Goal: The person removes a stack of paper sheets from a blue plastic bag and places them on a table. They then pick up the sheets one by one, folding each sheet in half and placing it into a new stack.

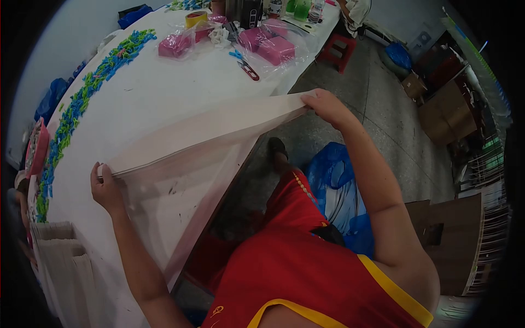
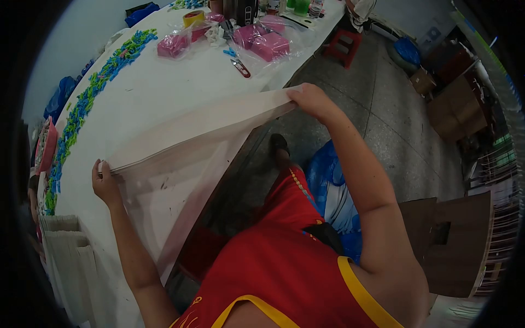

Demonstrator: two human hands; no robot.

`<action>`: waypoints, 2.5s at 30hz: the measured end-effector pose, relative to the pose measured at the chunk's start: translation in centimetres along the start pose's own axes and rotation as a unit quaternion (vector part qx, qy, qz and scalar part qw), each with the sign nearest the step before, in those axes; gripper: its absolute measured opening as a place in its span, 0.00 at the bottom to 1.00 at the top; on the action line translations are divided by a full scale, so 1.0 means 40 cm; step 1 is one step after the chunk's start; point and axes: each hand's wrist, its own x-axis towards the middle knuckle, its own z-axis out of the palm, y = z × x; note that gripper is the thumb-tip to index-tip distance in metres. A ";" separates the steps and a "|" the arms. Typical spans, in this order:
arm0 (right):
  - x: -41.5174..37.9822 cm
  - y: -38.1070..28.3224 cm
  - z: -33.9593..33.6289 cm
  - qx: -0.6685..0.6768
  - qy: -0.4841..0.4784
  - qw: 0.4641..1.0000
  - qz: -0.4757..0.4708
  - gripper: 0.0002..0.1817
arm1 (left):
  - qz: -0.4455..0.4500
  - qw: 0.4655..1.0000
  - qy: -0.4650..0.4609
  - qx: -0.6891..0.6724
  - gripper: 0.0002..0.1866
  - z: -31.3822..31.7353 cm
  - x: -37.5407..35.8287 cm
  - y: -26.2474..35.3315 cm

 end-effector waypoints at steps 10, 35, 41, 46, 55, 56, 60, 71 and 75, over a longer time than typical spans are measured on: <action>-0.019 -0.016 -0.003 -0.059 -0.004 0.998 -0.012 0.25 | 0.031 0.997 0.012 0.071 0.22 -0.005 -0.030 0.063; -0.050 -0.041 0.040 0.071 -0.076 0.994 0.017 0.25 | 0.043 0.996 0.033 0.068 0.25 -0.016 -0.002 0.005; -0.071 -0.106 -0.005 0.053 -0.190 0.979 0.054 0.25 | 0.014 0.995 0.015 0.102 0.25 -0.023 -0.017 0.051; -0.042 -0.032 0.013 0.139 -0.176 0.973 0.052 0.21 | 0.037 0.995 -0.004 0.095 0.24 -0.019 -0.040 0.086; -0.008 0.027 0.021 0.194 -0.199 0.957 0.088 0.22 | -0.029 0.999 -0.014 -0.031 0.18 -0.036 -0.021 0.081; -0.013 0.015 0.024 0.189 -0.179 0.960 0.101 0.23 | -0.035 0.999 -0.003 -0.027 0.18 -0.030 -0.007 0.053; -0.033 -0.017 0.033 0.217 -0.159 0.954 0.131 0.27 | -0.083 0.960 -0.074 -0.255 0.14 -0.020 0.012 0.010; -0.016 0.029 0.054 0.376 -0.183 0.906 0.069 0.24 | -0.138 0.962 -0.174 -0.160 0.16 -0.070 0.036 0.021; -0.009 0.023 0.048 0.398 -0.162 0.897 0.107 0.21 | -0.151 0.957 -0.177 -0.176 0.18 -0.074 0.025 0.042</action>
